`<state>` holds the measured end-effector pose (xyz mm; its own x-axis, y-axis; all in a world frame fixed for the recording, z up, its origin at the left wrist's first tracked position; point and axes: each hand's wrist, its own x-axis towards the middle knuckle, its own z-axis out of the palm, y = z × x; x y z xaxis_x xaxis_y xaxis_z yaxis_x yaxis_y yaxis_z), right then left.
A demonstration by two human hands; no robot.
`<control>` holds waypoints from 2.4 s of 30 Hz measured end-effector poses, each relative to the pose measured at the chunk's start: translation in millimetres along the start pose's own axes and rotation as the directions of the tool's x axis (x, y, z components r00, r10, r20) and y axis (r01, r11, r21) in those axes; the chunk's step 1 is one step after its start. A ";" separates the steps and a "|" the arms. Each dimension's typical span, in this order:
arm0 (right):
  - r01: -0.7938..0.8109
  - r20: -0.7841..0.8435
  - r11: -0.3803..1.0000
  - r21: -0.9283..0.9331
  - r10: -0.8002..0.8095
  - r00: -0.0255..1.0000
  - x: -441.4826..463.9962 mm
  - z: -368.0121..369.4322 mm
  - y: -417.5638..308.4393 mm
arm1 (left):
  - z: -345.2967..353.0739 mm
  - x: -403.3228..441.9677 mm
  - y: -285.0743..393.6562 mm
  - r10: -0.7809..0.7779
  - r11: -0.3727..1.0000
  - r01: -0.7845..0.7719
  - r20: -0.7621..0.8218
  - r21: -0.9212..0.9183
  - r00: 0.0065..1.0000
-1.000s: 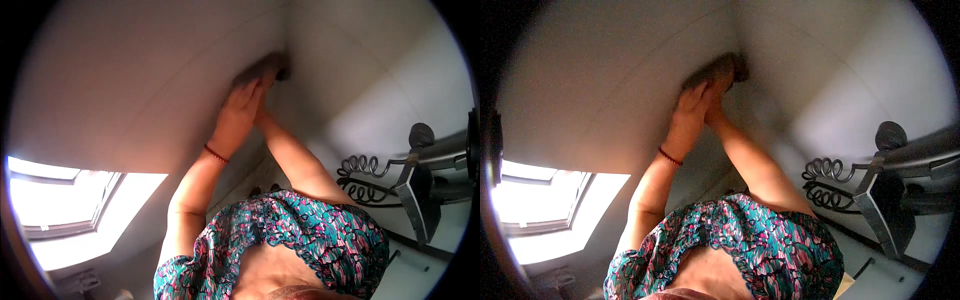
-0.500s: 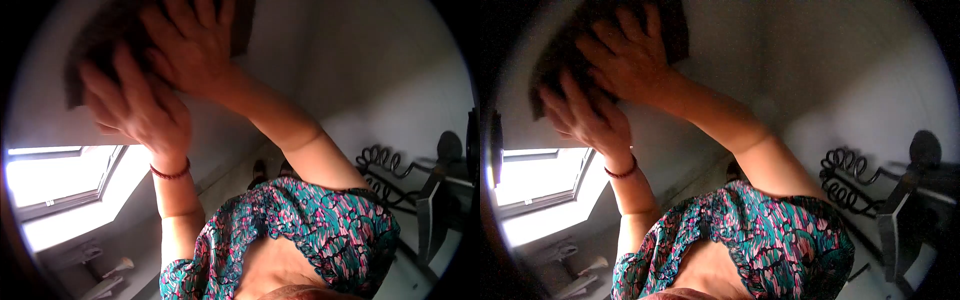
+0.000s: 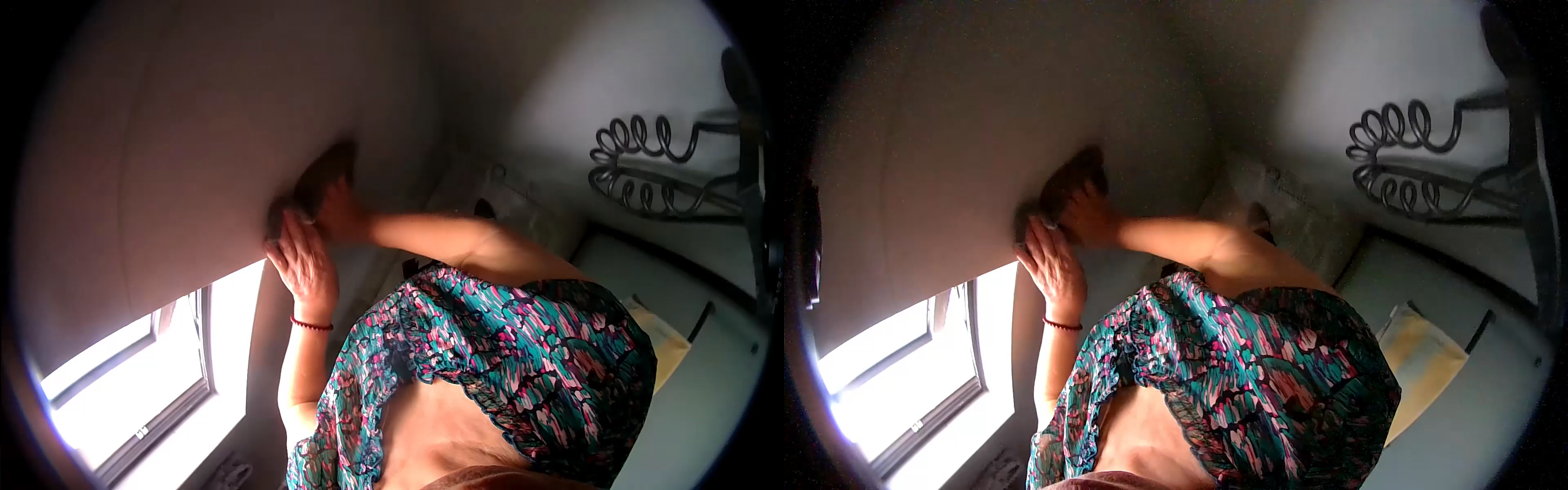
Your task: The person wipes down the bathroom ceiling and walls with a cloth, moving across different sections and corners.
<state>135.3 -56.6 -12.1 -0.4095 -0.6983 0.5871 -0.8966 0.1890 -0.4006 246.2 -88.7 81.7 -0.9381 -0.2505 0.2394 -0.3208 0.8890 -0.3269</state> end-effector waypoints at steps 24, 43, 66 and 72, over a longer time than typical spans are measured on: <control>-0.107 -0.409 0.865 0.491 0.337 0.848 166.2 -38.6 37.9 | -53.3 163.4 -30.5 0.163 0.984 -0.142 -0.205 0.112 0.965; -0.472 -0.627 0.879 -0.071 0.329 0.706 -28.4 -134.6 90.4 | 40.2 135.4 131.1 0.026 0.231 -0.422 -0.428 -0.877 0.903; -0.099 -0.182 0.740 -0.665 -0.032 0.983 -343.7 -152.9 286.7 | 195.5 3.3 431.1 -0.325 0.661 -0.643 -0.920 -0.387 0.220; -0.088 -0.167 0.767 -0.635 -0.025 0.986 -422.8 -225.6 337.6 | 201.8 -10.0 572.9 -0.093 0.335 -0.760 -0.822 -0.557 0.562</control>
<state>-32.3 458.2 -236.9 -0.4094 -0.5777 0.7061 -0.7591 0.6451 0.0876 45.4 345.8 -292.4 -0.3897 0.0922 0.9163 0.6781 0.7019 0.2178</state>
